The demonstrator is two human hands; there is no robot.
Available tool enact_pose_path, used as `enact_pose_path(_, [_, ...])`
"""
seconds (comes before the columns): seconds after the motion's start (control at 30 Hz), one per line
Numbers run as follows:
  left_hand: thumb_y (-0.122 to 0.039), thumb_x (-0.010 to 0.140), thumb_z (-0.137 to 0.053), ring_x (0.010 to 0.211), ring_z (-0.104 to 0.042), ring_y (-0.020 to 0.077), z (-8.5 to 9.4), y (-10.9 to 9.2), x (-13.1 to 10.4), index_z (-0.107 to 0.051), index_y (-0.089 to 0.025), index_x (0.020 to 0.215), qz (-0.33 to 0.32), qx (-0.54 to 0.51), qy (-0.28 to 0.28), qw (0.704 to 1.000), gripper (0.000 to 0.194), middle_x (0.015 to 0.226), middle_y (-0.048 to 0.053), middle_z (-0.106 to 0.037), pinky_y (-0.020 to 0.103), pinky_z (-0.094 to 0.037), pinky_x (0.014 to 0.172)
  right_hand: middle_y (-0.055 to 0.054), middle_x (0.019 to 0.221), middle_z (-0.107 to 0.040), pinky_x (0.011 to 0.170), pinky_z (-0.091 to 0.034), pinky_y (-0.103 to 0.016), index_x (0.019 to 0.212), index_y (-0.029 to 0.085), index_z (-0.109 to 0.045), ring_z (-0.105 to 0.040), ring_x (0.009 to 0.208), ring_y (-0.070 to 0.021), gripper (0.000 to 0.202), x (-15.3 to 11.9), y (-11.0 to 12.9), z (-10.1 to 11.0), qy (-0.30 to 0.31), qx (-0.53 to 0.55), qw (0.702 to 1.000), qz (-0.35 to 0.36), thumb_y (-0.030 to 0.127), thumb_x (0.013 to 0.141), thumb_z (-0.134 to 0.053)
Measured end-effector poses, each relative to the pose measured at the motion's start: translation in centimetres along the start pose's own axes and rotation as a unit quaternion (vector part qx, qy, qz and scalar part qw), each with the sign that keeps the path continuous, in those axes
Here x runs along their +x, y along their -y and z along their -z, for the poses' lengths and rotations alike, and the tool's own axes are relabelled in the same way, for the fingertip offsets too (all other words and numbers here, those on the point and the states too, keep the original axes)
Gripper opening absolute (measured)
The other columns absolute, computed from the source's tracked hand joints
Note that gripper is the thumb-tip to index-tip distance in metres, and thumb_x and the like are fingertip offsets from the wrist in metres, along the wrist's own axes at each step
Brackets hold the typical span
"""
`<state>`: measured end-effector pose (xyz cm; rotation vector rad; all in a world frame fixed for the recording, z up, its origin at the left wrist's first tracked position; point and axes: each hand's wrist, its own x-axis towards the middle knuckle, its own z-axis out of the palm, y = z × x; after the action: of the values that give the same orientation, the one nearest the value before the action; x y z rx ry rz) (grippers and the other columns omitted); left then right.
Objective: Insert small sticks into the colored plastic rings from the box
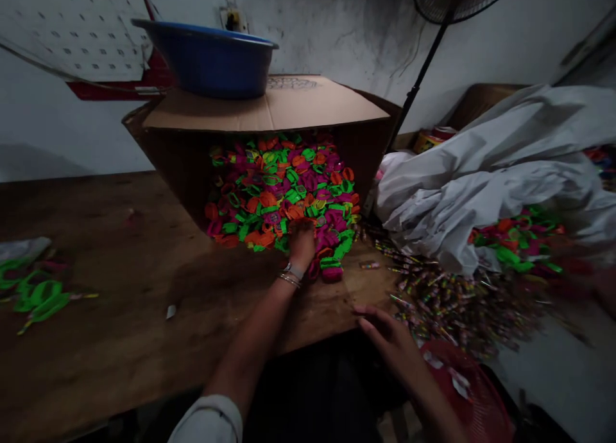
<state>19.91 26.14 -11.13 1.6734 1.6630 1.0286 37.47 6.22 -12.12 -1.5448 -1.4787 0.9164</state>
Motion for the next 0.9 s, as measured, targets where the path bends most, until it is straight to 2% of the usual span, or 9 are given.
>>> enact_pose_path(0.07, [-0.006, 0.072, -0.067, 0.126, -0.049, 0.0312, -0.3, -0.2, 0.4, -0.067, -0.012, 0.106, -0.017, 0.028, -0.001, 0.999, 0.035, 0.119, 0.020, -0.065, 0.042, -0.031, 0.108, -0.010, 0.104, -0.074, 0.083, -0.056, -0.035, 0.102, 0.019, -0.070, -0.070, 0.095, -0.0239, 0.031, 1.2, -0.8, 1.2, -0.020, -0.103, 0.994, 0.013, 0.037, 0.086, -0.051])
enact_pose_path(0.17, [-0.014, 0.077, -0.065, 0.111, -0.060, 0.0341, 0.4, 0.2, 0.7, -0.068, -0.009, 0.103, -0.028, 0.034, -0.002, 0.999, 0.026, 0.104, 0.022, -0.069, 0.045, -0.039, 0.100, -0.011, 0.097, -0.075, 0.076, -0.057, -0.034, 0.099, 0.017, -0.070, -0.072, 0.083, -0.0228, 0.029, 4.7, -2.5, 2.5, -0.047, -0.226, 0.973, -0.005, 0.022, 0.084, -0.047])
enact_pose_path(0.3, [-0.025, 0.083, -0.064, 0.095, -0.067, 0.0302, 2.2, 0.5, 0.2, -0.067, -0.009, 0.106, -0.034, -0.015, -0.026, 0.999, 0.028, 0.097, 0.019, -0.072, 0.040, -0.048, 0.087, -0.014, 0.098, -0.072, 0.079, -0.054, -0.036, 0.093, 0.012, -0.069, -0.069, 0.085, -0.0237, 0.026, 10.4, -3.8, 2.1, -0.063, -0.296, 0.953, -0.019, 0.007, 0.080, -0.047])
enact_pose_path(0.43, [-0.025, 0.082, -0.063, 0.096, -0.067, 0.0213, 4.6, -0.1, -2.2, -0.063, -0.011, 0.113, -0.047, -0.100, -0.041, 0.993, 0.034, 0.104, 0.012, -0.072, 0.029, -0.051, 0.083, -0.008, 0.089, -0.069, 0.077, -0.051, -0.035, 0.084, 0.012, -0.065, -0.065, 0.084, -0.0201, 0.016, 13.5, -2.9, 1.1, -0.037, -0.333, 0.942, 0.005, 0.002, 0.082, -0.053])
enact_pose_path(0.53, [-0.028, 0.082, -0.061, 0.086, -0.068, 0.0169, 6.6, -0.9, -4.6, -0.060, -0.014, 0.119, -0.058, -0.190, -0.039, 0.979, 0.040, 0.096, 0.007, -0.072, 0.024, -0.052, 0.075, -0.011, 0.085, -0.067, 0.073, -0.048, -0.034, 0.079, 0.014, -0.063, -0.064, 0.082, -0.0224, 0.024, 14.2, -1.0, 1.1, -0.036, -0.323, 0.945, 0.040, -0.005, 0.076, -0.048])
enact_pose_path(0.63, [-0.031, 0.075, -0.066, 0.069, -0.062, 0.0136, 8.4, -1.9, -6.7, -0.063, -0.015, 0.111, -0.042, -0.306, -0.038, 0.950, 0.039, 0.079, 0.002, -0.067, 0.021, -0.050, 0.059, -0.015, 0.091, -0.066, 0.076, -0.047, -0.034, 0.085, 0.014, -0.063, -0.063, 0.086, -0.0251, 0.025, 13.6, 1.7, 0.6, -0.045, -0.283, 0.954, 0.090, -0.003, 0.073, -0.049])
enact_pose_path(0.73, [-0.039, 0.070, -0.071, 0.065, -0.058, 0.0131, 9.5, -2.8, -8.1, -0.063, -0.017, 0.101, 0.006, -0.397, -0.021, 0.918, 0.039, 0.079, 0.001, -0.063, 0.020, -0.048, 0.050, -0.009, 0.092, -0.066, 0.074, -0.050, -0.032, 0.095, 0.017, -0.061, -0.064, 0.083, -0.0220, 0.016, 11.2, 5.1, -1.1, -0.027, -0.202, 0.968, 0.147, 0.015, 0.080, -0.057])
enact_pose_path(0.83, [-0.044, 0.064, -0.076, 0.078, -0.063, 0.0156, 9.9, -3.3, -9.2, -0.056, -0.018, 0.088, 0.061, -0.518, -0.002, 0.853, 0.040, 0.095, 0.005, -0.066, 0.024, -0.053, 0.062, -0.001, 0.087, -0.065, 0.065, -0.053, -0.028, 0.096, 0.022, -0.058, -0.064, 0.071, -0.0167, 0.020, 7.8, 8.4, -3.1, 0.018, 0.061, 0.983, 0.170, 0.035, 0.082, -0.063])
enact_pose_path(0.9, [-0.042, 0.059, -0.081, 0.086, -0.065, 0.0171, 10.0, -3.4, -10.0, -0.049, -0.018, 0.077, 0.084, -0.578, -0.006, 0.812, 0.044, 0.098, 0.004, -0.065, 0.029, -0.054, 0.076, 0.002, 0.080, -0.063, 0.057, -0.052, -0.026, 0.099, 0.024, -0.057, -0.062, 0.062, -0.0139, 0.027, 5.9, 10.2, -4.1, 0.035, 0.226, 0.964, 0.136, 0.038, 0.078, -0.068])
